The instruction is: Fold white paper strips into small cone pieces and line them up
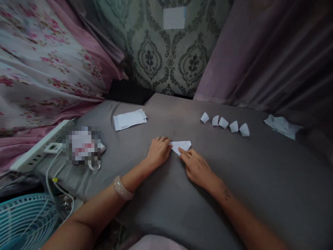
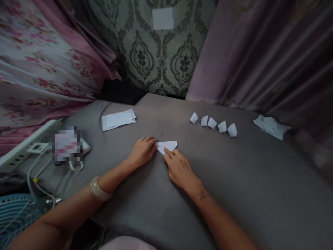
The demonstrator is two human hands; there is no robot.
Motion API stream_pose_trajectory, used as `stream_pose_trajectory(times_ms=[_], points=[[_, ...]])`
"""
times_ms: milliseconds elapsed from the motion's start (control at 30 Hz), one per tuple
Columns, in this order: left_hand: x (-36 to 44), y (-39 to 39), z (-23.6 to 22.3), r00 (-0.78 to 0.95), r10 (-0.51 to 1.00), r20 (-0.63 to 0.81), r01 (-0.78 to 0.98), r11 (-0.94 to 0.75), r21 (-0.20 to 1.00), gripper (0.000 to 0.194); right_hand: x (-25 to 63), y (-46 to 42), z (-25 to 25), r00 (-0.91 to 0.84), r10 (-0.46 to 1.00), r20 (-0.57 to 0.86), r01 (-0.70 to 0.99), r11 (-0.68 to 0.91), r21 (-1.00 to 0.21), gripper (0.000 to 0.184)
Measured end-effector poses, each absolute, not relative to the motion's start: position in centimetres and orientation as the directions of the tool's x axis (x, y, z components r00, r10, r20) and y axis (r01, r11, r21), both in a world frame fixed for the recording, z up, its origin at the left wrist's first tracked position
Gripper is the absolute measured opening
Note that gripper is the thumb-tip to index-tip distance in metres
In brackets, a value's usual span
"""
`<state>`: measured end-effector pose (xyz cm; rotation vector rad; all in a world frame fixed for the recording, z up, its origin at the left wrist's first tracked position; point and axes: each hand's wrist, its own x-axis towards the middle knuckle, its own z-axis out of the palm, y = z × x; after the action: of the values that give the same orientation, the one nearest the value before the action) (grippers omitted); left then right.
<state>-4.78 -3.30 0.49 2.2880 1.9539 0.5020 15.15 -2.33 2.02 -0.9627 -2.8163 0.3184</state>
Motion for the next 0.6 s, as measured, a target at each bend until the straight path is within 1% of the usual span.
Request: stream_pose_trajectory(times_ms=[133,233,300,367,400,467,533,567,600], points=[[-4.5,-1.5,-0.1,0.092,0.98,0.178,0.889,-0.161,0.429,0.021,14.6,-3.1,2.5,-0.749,0.66,0.059,0.637,0.741,-0.212,0.038],[-4.5,-0.4,-0.4,0.125,0.977,0.172,0.852,-0.195,0.486,0.018,14.3,-3.6,2.7,-0.728,0.682,0.066,0.662,0.725,-0.192,0.034],[-4.6,0.3,-0.1,0.17,0.97,0.174,0.84,-0.235,0.49,0.018,13.9,-4.0,2.9,-0.708,0.702,0.081,0.683,0.709,-0.176,0.032],[-4.6,0.5,0.4,0.19,0.961,0.202,0.846,-0.264,0.463,0.021,13.4,-4.4,2.9,-0.682,0.726,0.09,0.709,0.687,-0.158,0.03],[-4.5,0.4,0.7,0.193,0.955,0.227,0.855,-0.277,0.438,0.022,13.2,-4.6,3.0,-0.67,0.737,0.092,0.722,0.675,-0.151,0.03],[-4.1,-0.5,1.4,0.215,0.932,0.292,0.883,-0.313,0.349,0.024,12.7,-4.9,2.9,-0.649,0.755,0.097,0.741,0.656,-0.144,0.03],[-3.5,-1.9,1.8,0.332,0.903,0.272,0.851,-0.411,0.326,0.026,12.6,-5.0,2.7,-0.634,0.766,0.107,0.748,0.643,-0.163,0.03],[-3.2,-2.7,1.8,0.394,0.888,0.237,0.826,-0.455,0.332,0.027,12.6,-4.9,2.6,-0.632,0.766,0.116,0.744,0.642,-0.184,0.03],[-2.8,-3.5,1.7,0.421,0.881,0.216,0.809,-0.473,0.35,0.029,12.8,-4.7,2.4,-0.633,0.763,0.13,0.733,0.645,-0.216,0.029]])
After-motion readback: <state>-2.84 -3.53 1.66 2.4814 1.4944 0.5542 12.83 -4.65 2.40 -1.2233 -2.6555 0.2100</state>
